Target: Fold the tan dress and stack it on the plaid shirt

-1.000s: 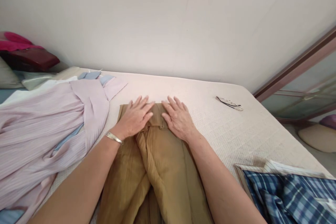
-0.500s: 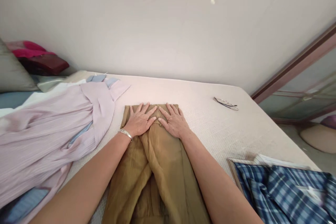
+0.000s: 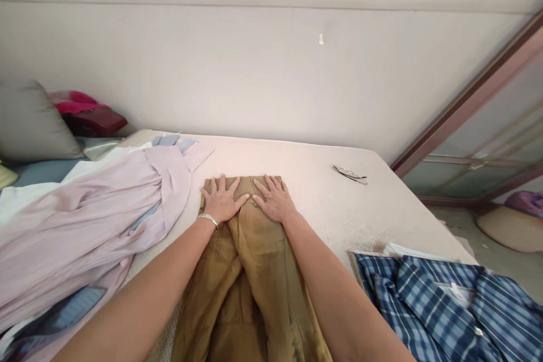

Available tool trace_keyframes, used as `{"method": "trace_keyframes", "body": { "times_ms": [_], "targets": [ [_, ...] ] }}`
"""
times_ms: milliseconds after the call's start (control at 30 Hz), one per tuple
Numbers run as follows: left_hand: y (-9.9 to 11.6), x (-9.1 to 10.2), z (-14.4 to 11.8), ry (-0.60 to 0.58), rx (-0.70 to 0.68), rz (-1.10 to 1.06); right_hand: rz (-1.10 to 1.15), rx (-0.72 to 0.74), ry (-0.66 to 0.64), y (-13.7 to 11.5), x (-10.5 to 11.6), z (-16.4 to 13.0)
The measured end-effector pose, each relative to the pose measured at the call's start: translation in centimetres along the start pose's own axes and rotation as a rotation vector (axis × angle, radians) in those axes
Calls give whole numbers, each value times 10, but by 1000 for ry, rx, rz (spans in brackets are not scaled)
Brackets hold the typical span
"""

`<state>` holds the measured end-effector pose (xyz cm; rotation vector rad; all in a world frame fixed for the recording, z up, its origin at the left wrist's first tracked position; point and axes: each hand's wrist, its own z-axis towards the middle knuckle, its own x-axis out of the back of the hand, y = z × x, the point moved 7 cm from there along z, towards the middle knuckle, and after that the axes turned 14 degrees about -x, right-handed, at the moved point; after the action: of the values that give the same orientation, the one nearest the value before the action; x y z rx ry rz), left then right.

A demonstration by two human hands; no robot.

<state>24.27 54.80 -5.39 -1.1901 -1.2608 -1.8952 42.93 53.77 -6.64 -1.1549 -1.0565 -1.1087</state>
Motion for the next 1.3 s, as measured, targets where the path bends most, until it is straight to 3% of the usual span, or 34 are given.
{"method": "trace_keyframes", "body": {
  "times_ms": [133, 267, 433, 567, 700, 833, 967, 1067, 1167, 1300],
  "targets": [
    [7, 9, -8, -98, -1, -43, 35, -96, -117, -4, 3, -10],
    [15, 28, -59, -209, -40, -81, 69, -110, -229, -12, 24, -56],
    [23, 63, -182, -386, -94, -128, 110, -38, -259, 3, 66, -181],
    [45, 90, -283, -351, -326, 77, 132, 56, -125, 21, 95, -298],
    [73, 74, -347, -340, -562, 229, -33, 173, -46, 16, 98, -370],
    [87, 50, -359, -332, -666, 321, -149, 277, -28, 2, 85, -379],
    [93, 49, -345, -280, -682, 315, -58, 293, -91, -4, 77, -362],
    [97, 63, -342, -294, -637, 240, 46, 239, -138, -11, 88, -360],
    [103, 90, -357, -320, -568, 141, 197, 183, -218, -25, 115, -379],
    [108, 133, -390, -379, -496, -49, 509, 76, -462, -46, 162, -417]
  ]
}}
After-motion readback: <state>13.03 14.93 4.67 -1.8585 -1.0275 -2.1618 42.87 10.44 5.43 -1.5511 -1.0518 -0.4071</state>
